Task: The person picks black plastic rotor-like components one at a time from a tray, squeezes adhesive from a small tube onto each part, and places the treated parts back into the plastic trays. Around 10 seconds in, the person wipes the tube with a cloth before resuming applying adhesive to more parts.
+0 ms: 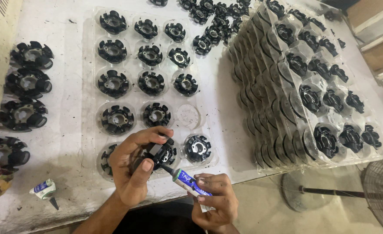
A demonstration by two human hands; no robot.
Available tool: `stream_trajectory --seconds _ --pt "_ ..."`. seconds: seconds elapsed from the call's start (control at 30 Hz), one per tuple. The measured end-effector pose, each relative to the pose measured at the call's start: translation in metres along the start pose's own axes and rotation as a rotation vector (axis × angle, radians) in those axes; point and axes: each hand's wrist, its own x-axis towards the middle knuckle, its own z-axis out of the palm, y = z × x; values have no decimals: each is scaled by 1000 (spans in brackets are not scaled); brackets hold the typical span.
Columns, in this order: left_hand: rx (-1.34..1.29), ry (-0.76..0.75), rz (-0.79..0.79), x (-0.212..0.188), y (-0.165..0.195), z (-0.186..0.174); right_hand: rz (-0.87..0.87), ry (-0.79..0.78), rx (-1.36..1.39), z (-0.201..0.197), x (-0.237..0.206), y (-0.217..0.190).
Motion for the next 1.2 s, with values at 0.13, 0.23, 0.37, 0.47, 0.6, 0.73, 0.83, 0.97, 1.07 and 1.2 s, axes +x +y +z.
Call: stream_trajectory --seconds 0.13,0.23,0.37,0.47,0.6,0.73,0.83,0.97,1.07,1.2 --pt "-5 -13 21 0 -2 -1 14 11 19 1 -1 0" --pt "-13 -2 11 0 -2 -1 17 20 24 0 -1 0" --pt "-36 17 3 3 -4 1 26 24 -7 -1 -3 -1" --pt "-104 47 106 3 -7 4 23 21 15 -1 -2 -1" --pt "-386 180 -100 -2 -10 4 59 47 11 3 0 -2" --pt "-656 344 -163 -5 -17 8 113 102 14 11 2 -4" --pt "-733 463 -257 -7 -21 14 122 177 36 20 4 -2" --pt "-827 552 -344 -10 -22 20 67 274 57 27 5 3" --pt "-835 564 -372 -11 -22 20 44 212 55 28 3 6" --pt "-837 603 -428 -10 -22 18 92 165 77 25 0 7"
